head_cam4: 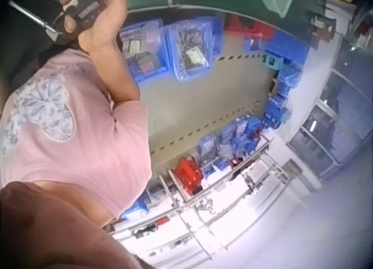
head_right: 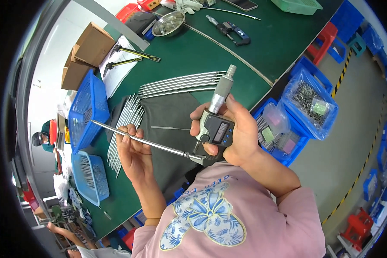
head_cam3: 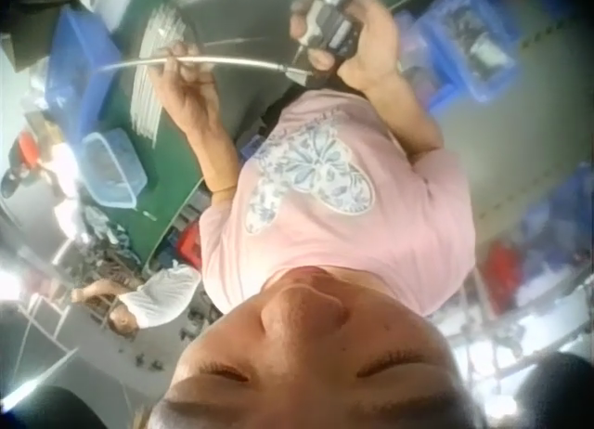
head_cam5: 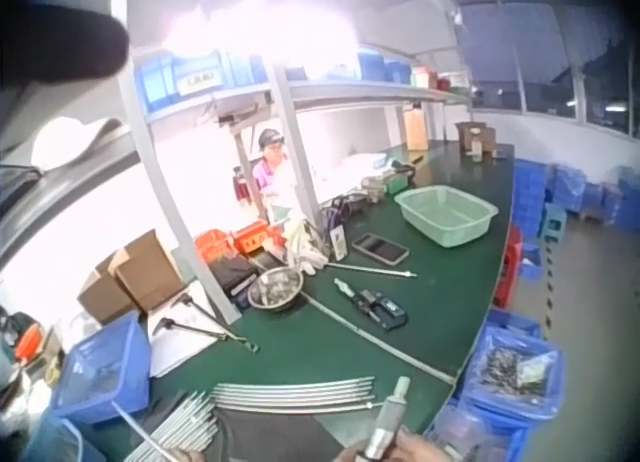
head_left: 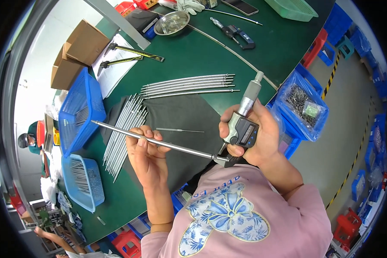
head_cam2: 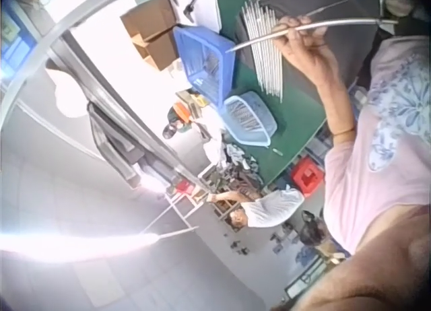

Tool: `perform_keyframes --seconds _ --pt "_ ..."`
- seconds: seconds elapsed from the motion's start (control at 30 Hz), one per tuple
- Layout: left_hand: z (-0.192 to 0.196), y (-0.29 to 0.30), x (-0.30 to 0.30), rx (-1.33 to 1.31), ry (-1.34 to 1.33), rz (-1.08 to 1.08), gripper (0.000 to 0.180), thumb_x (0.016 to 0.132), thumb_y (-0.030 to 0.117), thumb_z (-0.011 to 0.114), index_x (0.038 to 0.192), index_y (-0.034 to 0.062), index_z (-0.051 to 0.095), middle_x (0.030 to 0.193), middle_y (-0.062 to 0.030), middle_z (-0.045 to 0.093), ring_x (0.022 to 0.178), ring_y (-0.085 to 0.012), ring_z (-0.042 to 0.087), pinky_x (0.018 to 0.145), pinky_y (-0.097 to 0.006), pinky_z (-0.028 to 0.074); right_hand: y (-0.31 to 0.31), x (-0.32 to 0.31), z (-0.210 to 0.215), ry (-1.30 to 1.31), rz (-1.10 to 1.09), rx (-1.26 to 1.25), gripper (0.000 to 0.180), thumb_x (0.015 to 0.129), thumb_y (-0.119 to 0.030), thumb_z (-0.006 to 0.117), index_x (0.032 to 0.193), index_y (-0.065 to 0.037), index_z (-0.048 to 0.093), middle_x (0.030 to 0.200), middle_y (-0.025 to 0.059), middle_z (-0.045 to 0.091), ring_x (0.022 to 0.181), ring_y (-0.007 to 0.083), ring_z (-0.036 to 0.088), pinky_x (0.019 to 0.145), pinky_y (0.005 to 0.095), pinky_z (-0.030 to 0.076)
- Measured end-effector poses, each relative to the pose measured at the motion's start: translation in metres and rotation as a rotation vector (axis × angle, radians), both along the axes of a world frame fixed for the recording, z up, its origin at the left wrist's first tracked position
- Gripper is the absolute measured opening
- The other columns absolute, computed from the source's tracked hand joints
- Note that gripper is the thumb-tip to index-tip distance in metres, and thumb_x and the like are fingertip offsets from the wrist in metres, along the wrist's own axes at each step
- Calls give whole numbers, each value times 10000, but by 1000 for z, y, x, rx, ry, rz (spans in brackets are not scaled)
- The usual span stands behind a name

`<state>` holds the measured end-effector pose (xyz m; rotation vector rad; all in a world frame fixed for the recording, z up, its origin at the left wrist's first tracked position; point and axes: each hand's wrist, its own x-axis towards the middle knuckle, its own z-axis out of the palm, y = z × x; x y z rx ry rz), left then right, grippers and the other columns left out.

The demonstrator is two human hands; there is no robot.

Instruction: Measuring the diameter of metal rods using a digital micrometer at a manufacturing workbench.

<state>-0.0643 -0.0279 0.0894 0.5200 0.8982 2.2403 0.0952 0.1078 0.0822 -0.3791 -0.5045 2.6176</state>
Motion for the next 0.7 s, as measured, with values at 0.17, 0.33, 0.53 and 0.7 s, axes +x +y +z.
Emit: perform_keyframes --seconds 0.17,0.33,0.53,0.7 --pt "-4 -3 2 -38 5 16 125 851 37 472 947 23 392 891 -96 442 803 -181 542 614 -313 589 -1 2 4 15 7 29 607 890 -507 248 909 18 551 739 191 564 386 183 441 341 261 380" --pt "-2 -6 4 -108 82 -10 121 868 70 458 969 42 398 908 -66 428 842 -152 518 601 -256 567 -1 3 6 20 50 45 632 891 -505 255 914 51 554 727 199 572 397 177 474 349 244 391" --pt "-1 -5 7 -137 88 8 111 870 64 459 963 38 404 903 -74 432 838 -155 524 589 -257 569 -2 1 4 7 66 32 646 894 -494 259 923 80 554 723 199 587 398 165 502 350 224 394" --pt "0 -3 9 -172 46 34 111 854 36 470 945 19 409 882 -92 454 779 -163 551 587 -300 588 -1 2 5 6 87 60 640 894 -486 259 923 80 556 714 192 588 395 156 500 340 222 386"
